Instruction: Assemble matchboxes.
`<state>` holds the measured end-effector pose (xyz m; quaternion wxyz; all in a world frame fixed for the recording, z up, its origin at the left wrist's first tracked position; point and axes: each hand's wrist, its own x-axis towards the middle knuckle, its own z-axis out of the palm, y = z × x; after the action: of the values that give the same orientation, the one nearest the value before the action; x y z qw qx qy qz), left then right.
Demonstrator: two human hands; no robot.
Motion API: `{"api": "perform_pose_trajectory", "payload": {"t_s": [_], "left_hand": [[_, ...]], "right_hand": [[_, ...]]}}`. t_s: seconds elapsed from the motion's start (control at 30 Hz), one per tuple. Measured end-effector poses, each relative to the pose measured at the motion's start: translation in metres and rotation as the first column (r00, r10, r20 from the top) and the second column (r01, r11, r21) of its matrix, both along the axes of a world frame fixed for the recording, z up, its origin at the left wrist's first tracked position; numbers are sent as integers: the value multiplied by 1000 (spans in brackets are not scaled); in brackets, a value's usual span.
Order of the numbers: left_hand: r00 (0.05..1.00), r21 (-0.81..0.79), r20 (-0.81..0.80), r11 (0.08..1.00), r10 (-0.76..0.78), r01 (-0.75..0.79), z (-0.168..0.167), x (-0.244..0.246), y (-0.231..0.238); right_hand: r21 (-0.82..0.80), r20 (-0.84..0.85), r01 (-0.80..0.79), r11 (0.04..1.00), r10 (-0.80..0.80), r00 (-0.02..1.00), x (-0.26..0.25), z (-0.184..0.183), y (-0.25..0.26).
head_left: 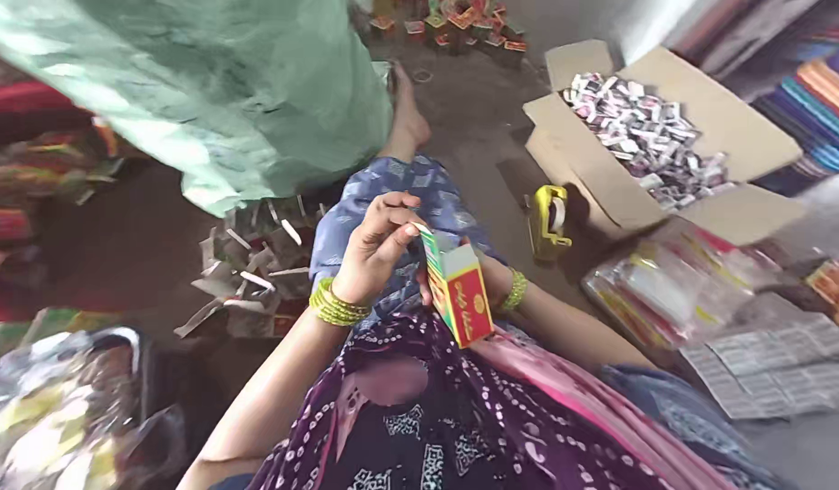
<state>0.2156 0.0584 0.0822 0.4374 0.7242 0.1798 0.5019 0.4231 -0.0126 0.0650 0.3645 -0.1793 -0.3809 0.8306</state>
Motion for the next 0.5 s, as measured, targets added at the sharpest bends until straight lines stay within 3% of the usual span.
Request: {"api": "perform_pose_trajectory", "payload": {"t_s": [0.1, 0.2, 0.27, 0.4, 0.43, 0.5], "left_hand": [[999, -317, 14, 948, 35, -29, -26, 19, -2], [993, -609, -33, 790, -110, 67, -49, 32, -7], [972, -649, -48, 747, -231, 146, -65, 41, -7], [975, -594, -190, 805, -120, -17, -91, 52, -2], [975, -577, -191, 816, -111, -20, -96, 51, 0], [981, -561, -147, 827, -129, 25, -103, 47, 4]], "right_hand": [[-15, 96, 331, 943, -329, 940, 9, -13, 3], [225, 340, 629, 744, -665, 665, 20, -24, 10], [444, 480, 603, 662, -745, 464, 23, -36, 15], [547, 623, 351, 760, -650, 435, 41, -49, 26], [567, 675, 308, 764, -645, 359, 54, -53, 37], [589, 787, 226, 775, -615, 56, 88, -64, 73]]}}
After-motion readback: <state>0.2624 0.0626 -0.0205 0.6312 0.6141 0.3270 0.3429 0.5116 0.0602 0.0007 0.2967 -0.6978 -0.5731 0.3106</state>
